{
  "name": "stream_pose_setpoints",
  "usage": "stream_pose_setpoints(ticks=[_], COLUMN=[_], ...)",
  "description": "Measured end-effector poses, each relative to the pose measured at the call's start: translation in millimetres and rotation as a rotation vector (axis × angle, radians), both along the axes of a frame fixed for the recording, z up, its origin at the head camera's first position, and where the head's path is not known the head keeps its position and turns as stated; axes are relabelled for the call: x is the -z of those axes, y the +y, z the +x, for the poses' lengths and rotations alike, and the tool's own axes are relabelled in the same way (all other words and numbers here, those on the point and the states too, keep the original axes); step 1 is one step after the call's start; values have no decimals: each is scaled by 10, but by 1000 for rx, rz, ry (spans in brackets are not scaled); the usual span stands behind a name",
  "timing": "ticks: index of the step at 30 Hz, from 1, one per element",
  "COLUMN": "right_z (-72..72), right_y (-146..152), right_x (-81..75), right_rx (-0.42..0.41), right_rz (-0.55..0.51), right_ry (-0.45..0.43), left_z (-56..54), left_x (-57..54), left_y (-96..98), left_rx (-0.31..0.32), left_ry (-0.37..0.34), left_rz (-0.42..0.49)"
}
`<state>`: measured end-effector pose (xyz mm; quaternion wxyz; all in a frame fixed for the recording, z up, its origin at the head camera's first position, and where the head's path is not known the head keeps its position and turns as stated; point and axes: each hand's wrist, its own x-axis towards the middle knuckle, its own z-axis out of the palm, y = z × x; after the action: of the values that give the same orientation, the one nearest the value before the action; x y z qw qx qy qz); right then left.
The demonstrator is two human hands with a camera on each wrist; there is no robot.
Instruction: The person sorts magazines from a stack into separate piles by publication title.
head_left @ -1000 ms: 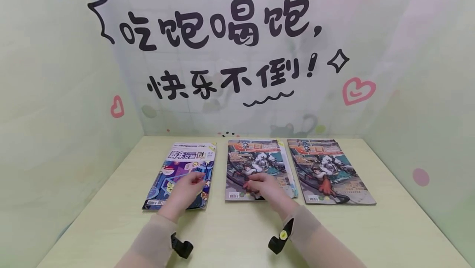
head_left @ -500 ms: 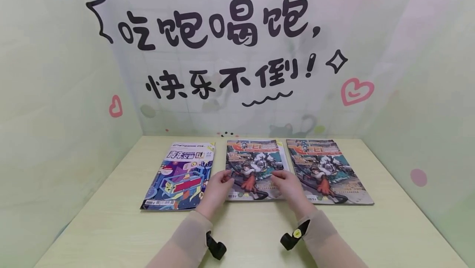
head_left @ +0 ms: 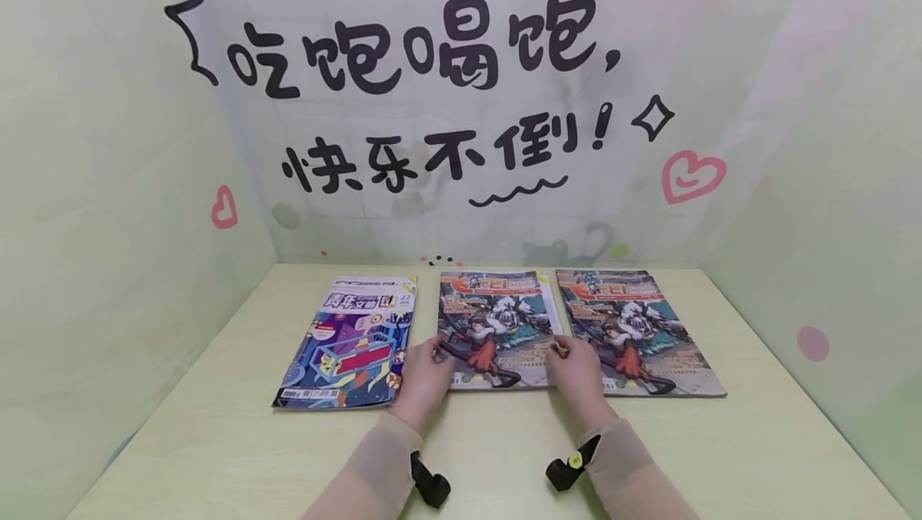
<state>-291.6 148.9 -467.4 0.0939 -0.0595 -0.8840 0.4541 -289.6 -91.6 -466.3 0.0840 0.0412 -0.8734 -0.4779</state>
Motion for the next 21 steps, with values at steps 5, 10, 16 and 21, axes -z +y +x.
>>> stream_pose_setpoints(ticks=[5, 10, 16, 21], right_z=[-9, -5, 24, 57], right_y=[7, -1, -18, -25], right_x=[87, 143, 146, 110], right_rx=[16, 21, 31, 36], right_rz=[108, 154, 146, 132], right_ry=[39, 65, 84, 76], left_z=[-6, 10, 25, 31], left_x=[57, 83, 102, 105], left_y=[-13, -39, -43, -26], left_rx=[28, 37, 37, 30], left_ry=[-49, -56, -46, -97], left_rz=[10, -12, 51, 157])
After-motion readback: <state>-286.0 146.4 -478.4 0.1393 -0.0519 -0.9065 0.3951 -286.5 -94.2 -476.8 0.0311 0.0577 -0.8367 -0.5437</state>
